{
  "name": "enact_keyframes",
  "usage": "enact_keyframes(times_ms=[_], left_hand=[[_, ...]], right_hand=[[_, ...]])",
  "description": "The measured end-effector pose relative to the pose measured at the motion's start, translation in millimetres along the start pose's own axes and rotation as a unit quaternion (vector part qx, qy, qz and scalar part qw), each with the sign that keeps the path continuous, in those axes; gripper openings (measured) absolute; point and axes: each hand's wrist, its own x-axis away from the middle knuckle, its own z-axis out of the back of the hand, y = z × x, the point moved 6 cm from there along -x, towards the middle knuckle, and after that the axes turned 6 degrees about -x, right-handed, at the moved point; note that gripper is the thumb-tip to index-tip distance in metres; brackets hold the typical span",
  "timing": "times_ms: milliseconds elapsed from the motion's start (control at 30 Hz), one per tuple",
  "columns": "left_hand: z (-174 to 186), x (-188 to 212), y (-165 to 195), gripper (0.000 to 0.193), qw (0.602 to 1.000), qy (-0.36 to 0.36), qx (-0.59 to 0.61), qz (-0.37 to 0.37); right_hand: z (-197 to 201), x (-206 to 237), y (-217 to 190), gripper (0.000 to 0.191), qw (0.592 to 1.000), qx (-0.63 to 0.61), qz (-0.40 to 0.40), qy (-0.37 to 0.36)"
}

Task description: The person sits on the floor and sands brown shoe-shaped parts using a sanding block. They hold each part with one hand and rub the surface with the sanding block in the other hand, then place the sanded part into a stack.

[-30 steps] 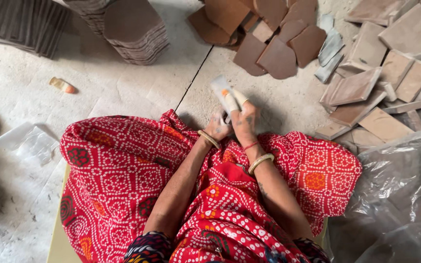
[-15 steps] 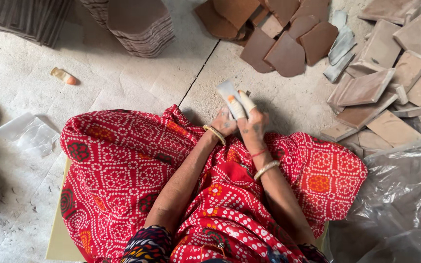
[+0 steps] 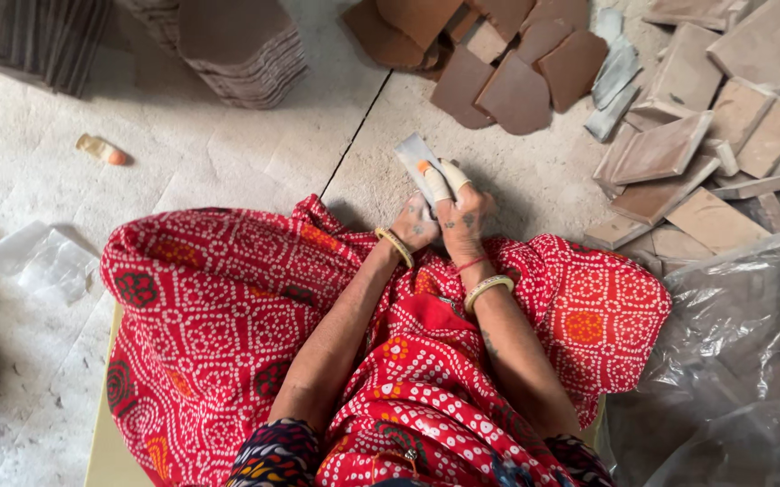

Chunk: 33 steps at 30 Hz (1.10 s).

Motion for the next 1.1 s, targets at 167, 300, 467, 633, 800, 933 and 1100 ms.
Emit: enact_keyframes(times_ms=[167,300,467,633,800,933,1100], left_hand=[[9.8,13.2,24.3,0.089,0.983,0.049,-0.036,-0.171],[5.5,9.9,24.6,0.091,0.966,0.085,-0.103,-0.223],[-11.0,2.7,-19.6,0.071,0.994,-0.050,0.007,0.097],[8.2,12.9,15.5,0.105,0.975,0.000,0.104,-0.198],[8.9,4.5,7.8,0.108,0.981,-0.054,0.173,-0.063],[13.5,9.2,16.8,0.091,0.998,0.039,-0.056,-0.016],[10.0,9.6,21.6,0.055,0.965,0.092,-0.238,0.056]], right_hand=[[10.6,-18.1,10.3,0.025,0.989,0.044,0.126,0.059],[16.6,-7.5,8.4,0.028,0.994,0.013,0.103,0.039],[1.3,-4.8,0.2,0.026,0.997,-0.061,-0.029,-0.047],[14.4,-31.1,38.4,0.034,0.979,-0.166,-0.118,0.031],[28.0,-3.4,48.7,0.035,0.991,-0.115,-0.022,0.066],[36.0,18.8,61.8,0.031,0.962,-0.185,-0.160,0.119],[37.0,22.1,31.8,0.030,0.973,-0.194,-0.088,0.087]])
